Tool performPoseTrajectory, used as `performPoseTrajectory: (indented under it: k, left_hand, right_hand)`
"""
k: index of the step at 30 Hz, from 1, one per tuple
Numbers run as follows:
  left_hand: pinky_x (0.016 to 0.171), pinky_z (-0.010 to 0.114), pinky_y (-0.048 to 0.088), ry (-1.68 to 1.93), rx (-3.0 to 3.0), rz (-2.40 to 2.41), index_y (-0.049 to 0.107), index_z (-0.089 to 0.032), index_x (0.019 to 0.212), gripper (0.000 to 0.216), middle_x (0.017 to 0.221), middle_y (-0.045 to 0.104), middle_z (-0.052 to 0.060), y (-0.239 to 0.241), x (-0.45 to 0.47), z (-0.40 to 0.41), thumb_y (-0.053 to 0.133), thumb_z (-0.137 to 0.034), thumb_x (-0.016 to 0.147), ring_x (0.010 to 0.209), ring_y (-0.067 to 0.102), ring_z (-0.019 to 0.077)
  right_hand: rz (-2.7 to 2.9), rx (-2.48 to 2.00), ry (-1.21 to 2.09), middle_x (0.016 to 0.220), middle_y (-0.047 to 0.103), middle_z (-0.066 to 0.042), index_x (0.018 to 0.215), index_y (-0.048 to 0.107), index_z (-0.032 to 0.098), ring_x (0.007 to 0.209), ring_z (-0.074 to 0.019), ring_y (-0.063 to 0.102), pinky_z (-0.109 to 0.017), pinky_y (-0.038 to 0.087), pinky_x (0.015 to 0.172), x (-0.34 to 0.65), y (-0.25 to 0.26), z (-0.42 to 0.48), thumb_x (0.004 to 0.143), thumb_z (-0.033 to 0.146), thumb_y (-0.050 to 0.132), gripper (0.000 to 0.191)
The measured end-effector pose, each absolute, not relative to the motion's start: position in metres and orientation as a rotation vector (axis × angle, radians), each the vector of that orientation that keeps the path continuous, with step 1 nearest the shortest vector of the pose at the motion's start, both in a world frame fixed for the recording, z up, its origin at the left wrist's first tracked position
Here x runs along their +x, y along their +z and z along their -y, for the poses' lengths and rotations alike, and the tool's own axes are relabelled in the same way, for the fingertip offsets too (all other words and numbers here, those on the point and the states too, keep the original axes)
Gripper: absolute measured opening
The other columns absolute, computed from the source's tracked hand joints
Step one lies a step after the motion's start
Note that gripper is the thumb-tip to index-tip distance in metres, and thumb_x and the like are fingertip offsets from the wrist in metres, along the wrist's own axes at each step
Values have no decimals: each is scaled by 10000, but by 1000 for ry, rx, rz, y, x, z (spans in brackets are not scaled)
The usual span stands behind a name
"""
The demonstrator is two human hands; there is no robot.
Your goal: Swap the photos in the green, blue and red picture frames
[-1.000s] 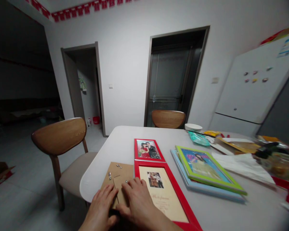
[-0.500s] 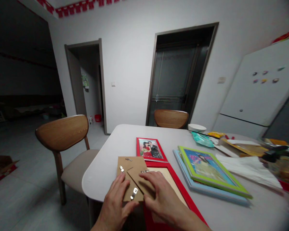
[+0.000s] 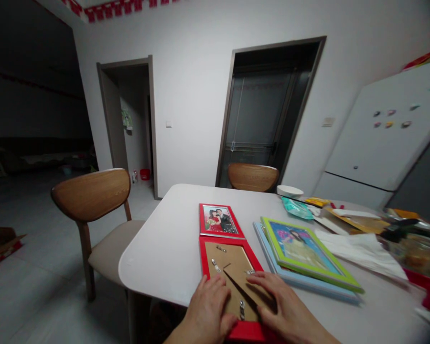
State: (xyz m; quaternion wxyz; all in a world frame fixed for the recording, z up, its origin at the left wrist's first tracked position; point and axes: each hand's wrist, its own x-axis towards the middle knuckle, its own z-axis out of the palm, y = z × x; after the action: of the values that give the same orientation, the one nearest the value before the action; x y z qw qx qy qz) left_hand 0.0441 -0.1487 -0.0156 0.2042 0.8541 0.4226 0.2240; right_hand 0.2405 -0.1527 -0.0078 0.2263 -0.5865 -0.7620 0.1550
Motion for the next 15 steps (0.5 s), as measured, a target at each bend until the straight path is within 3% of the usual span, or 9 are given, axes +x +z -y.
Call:
performPoseTrajectory:
  k: [8,15]
  left_hand:
    - [986,390,268,639,2295,-1219,489,-127,1097,475,1266,410,127,-6,34,148,606,-202,642,1168,347,246]
    - [976,431,235,478,2357,-1262,539,-173,1031,348,1218,467,95,-1,32,145,572,-278,701,1158,355,253]
  right_hand:
    - [2110,-1619,379,1052,539,-91,916,619,181,1021,-219,453,-339,322,905,237,-5,151,610,188,442,353]
    - [2170,-1612,364,1036,537,-80,895,632,195,992,-217,454,-340,329,884,229,-4,148,566,129,433,390]
